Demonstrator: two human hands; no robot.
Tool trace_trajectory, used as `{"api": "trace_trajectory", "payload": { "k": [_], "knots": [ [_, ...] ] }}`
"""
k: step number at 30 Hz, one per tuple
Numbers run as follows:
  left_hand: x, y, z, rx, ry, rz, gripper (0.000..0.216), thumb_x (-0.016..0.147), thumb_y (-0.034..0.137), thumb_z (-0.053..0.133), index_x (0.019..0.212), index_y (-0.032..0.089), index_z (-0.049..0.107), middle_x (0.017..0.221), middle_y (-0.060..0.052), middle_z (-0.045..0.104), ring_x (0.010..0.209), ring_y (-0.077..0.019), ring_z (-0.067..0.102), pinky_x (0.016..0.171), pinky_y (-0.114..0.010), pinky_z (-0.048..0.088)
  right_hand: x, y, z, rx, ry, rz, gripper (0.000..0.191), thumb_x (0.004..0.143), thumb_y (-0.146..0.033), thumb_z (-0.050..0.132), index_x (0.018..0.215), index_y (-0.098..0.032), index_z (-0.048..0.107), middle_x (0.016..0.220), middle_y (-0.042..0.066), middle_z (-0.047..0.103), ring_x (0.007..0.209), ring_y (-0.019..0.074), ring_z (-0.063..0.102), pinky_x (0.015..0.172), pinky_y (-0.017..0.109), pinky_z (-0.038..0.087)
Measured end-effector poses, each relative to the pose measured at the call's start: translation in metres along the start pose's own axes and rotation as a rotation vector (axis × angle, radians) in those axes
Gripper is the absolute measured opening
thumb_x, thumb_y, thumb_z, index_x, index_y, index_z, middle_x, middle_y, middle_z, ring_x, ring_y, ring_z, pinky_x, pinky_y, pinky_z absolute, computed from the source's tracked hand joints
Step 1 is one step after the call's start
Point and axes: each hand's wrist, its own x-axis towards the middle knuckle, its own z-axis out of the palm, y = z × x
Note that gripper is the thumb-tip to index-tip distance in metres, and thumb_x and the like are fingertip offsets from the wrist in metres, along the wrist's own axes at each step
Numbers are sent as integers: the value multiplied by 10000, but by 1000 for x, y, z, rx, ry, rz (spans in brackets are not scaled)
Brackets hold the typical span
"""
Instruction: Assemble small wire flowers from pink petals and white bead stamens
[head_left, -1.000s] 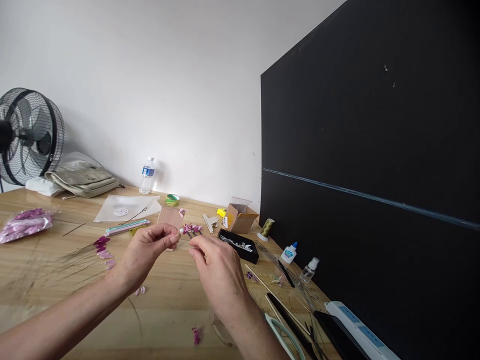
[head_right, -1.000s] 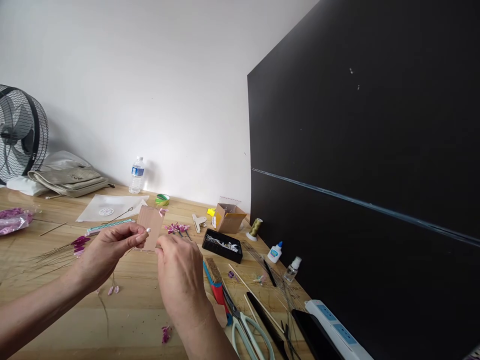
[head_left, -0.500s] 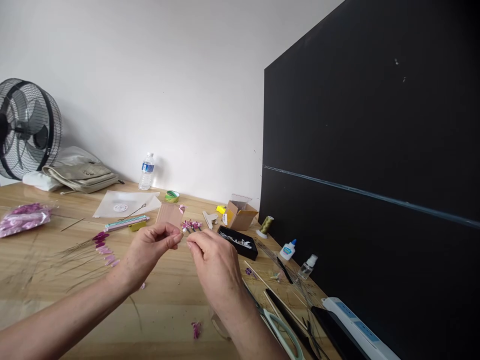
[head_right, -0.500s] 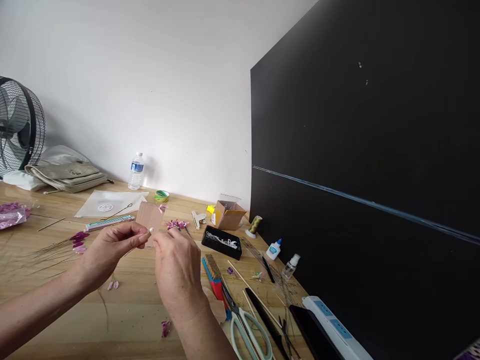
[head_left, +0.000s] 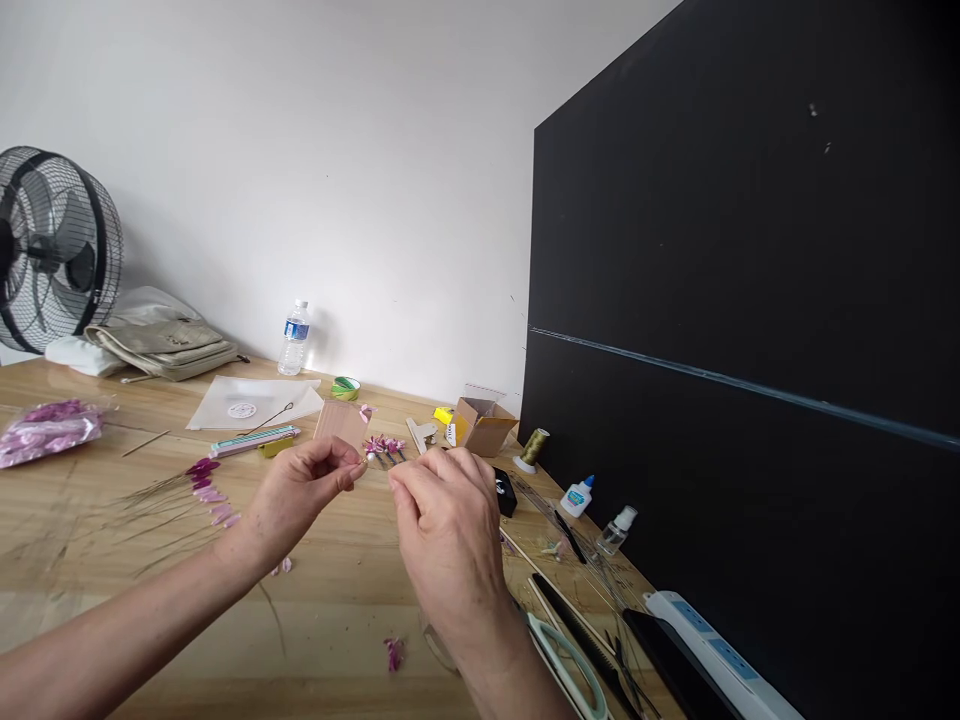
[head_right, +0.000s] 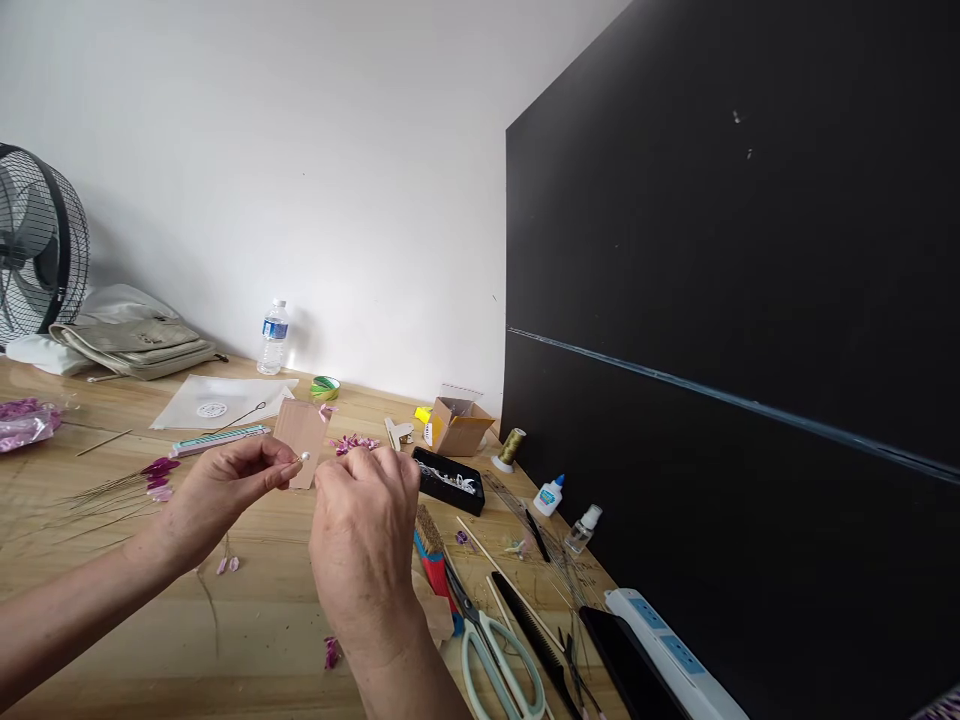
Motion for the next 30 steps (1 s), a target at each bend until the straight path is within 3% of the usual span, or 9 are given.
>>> {"api": "trace_trajectory", "payload": {
  "k": [12, 30],
  "knots": [
    [0, 2, -1, 85, -3, 42, 130, 644, 300, 595, 577, 194, 558, 555, 36, 507, 568, -128, 470, 542, -233, 384, 2, -3, 3, 96, -19, 44, 200, 730, -83, 502, 564, -187, 538, 587, -12, 538, 636, 148, 458, 647, 276, 300],
    [-2, -6, -2, 150, -16, 146, 72, 689, 231, 569, 628, 195, 585, 580, 36, 556, 584, -123, 511, 555, -222, 405, 2, -1, 7, 43, -61, 56, 203, 718, -76, 512, 544, -179, 500, 573, -12, 535, 617, 143, 450, 634, 272, 283]
  ]
}}
